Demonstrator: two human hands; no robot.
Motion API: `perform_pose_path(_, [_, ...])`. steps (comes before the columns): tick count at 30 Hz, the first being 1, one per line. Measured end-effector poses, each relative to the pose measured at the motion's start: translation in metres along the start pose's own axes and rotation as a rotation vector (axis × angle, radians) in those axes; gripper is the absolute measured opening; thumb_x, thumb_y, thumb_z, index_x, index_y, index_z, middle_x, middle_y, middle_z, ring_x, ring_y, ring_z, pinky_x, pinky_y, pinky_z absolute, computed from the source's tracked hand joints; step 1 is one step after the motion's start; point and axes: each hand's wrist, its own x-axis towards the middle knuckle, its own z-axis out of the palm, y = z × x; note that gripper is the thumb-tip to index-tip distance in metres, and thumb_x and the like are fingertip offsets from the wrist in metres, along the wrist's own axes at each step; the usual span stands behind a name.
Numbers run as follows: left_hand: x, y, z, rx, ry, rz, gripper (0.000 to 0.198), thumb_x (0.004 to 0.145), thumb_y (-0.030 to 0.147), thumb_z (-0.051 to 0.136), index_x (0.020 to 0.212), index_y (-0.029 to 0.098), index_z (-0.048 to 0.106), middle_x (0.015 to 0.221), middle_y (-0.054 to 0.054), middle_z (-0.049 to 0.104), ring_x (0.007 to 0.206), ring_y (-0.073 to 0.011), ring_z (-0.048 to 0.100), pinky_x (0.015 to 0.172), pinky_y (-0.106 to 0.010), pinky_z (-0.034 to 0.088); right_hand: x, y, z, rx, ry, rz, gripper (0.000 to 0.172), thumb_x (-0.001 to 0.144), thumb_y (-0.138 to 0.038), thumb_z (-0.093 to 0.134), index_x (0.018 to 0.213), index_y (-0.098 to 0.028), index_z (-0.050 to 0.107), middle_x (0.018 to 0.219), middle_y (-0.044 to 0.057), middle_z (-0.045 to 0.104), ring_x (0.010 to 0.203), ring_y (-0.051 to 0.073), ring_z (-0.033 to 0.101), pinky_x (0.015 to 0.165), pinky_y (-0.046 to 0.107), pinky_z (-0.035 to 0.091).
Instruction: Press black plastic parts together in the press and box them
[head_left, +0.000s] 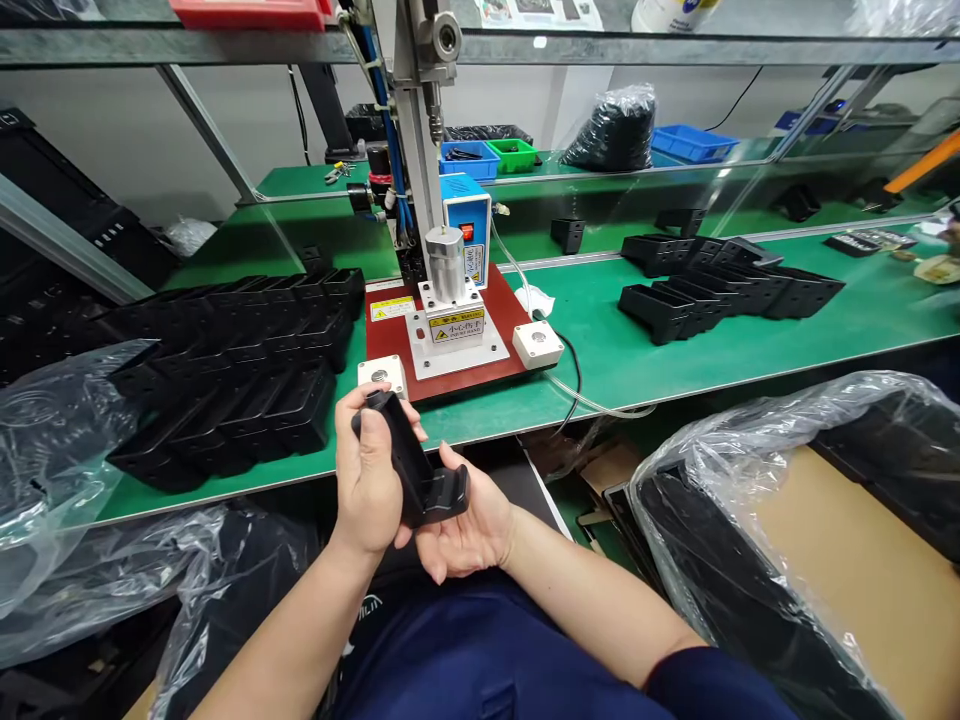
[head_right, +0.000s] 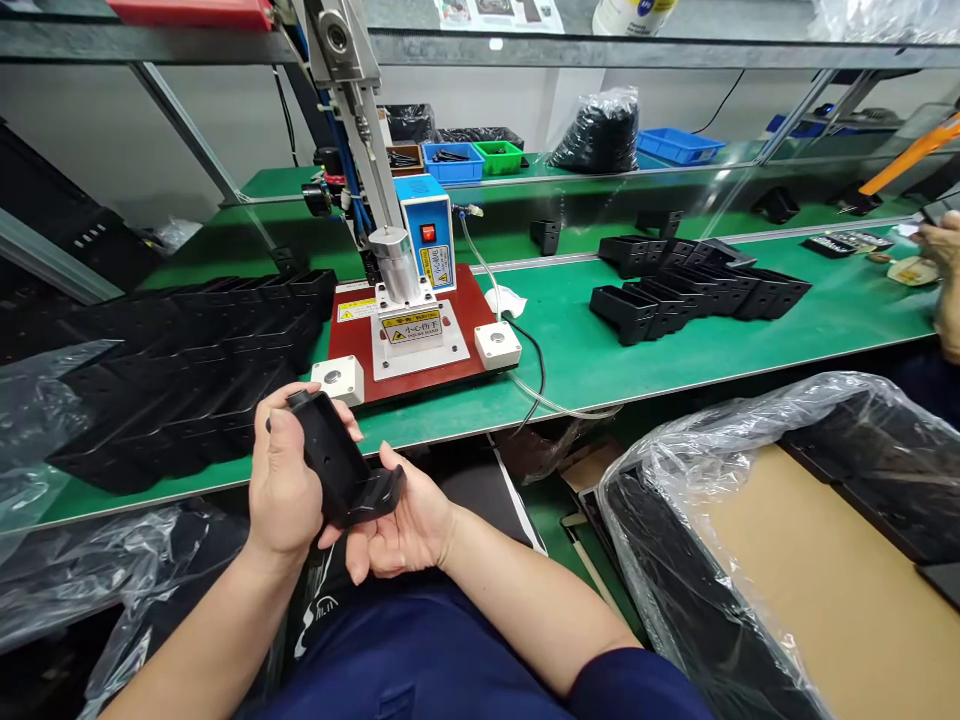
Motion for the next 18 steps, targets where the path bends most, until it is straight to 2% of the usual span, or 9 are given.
perform_pose_path(4, [0.001, -0.006, -0.002, -0.039, 0.010, -0.008, 0.037, 0.094, 0.056, 0.041, 0.111, 0.024, 0.050, 0.085, -0.003, 0.059, 0.070, -0.0137, 0.059, 0.063, -0.025, 0.051, 0.001, 0.000, -0.001, 0.011, 0.064, -0.023, 0.125, 0.068, -0.078, -0.033, 0.102, 0.002, 0.057, 0.059, 0.022, 0.065, 0.024, 0.016, 0.041, 0.025, 0.026, 0.030])
perform_pose_path(10, [-0.003, -0.014, -0.006, -0.084, 0.024, 0.074, 0.038, 0.094, 0.056, 0.042, 0.115, 0.024, 0.049, 0.089, -0.004, 0.061, 0.074, -0.0164, 0.063, 0.060, -0.026, 0.053, -0.007, -0.006, 0.003, 0.033, 0.141, -0.092, 0.115, 0.077, -0.073, -0.029, 0.090, -0.002, 0.061, 0.062, 0.022, 0.066, 0.025, 0.017, 0.045, 0.025, 0.026, 0.031])
perform_pose_path(12, [-0.005, -0.015, -0.008, -0.110, 0.016, 0.104, 0.041, 0.092, 0.056, 0.045, 0.116, 0.023, 0.051, 0.093, -0.006, 0.064, 0.078, -0.0186, 0.065, 0.066, -0.030, 0.055, -0.011, -0.010, 0.008, 0.013, 0.216, -0.144, 0.104, 0.086, -0.070, -0.020, 0.083, -0.005, 0.061, 0.061, 0.019, 0.066, 0.027, 0.016, 0.048, 0.026, 0.024, 0.034])
perform_pose_path(15, [-0.008, -0.016, -0.013, -0.156, -0.010, 0.084, 0.045, 0.090, 0.057, 0.049, 0.118, 0.023, 0.055, 0.101, -0.010, 0.067, 0.093, -0.0243, 0.067, 0.082, -0.040, 0.056, -0.018, -0.015, 0.017, -0.032, 0.413, -0.314, 0.078, 0.097, -0.064, 0.010, 0.085, -0.007, 0.061, 0.061, 0.014, 0.067, 0.033, 0.013, 0.053, 0.030, 0.018, 0.037])
perform_pose_path(18, [-0.006, -0.017, -0.018, -0.173, -0.034, 0.026, 0.043, 0.090, 0.055, 0.051, 0.117, 0.023, 0.060, 0.111, -0.011, 0.067, 0.104, -0.0283, 0.065, 0.090, -0.045, 0.055, -0.024, -0.021, 0.025, -0.090, 0.623, -0.539, 0.051, 0.093, -0.057, 0.045, 0.098, -0.009, 0.060, 0.067, 0.009, 0.068, 0.042, 0.012, 0.058, 0.032, 0.014, 0.037])
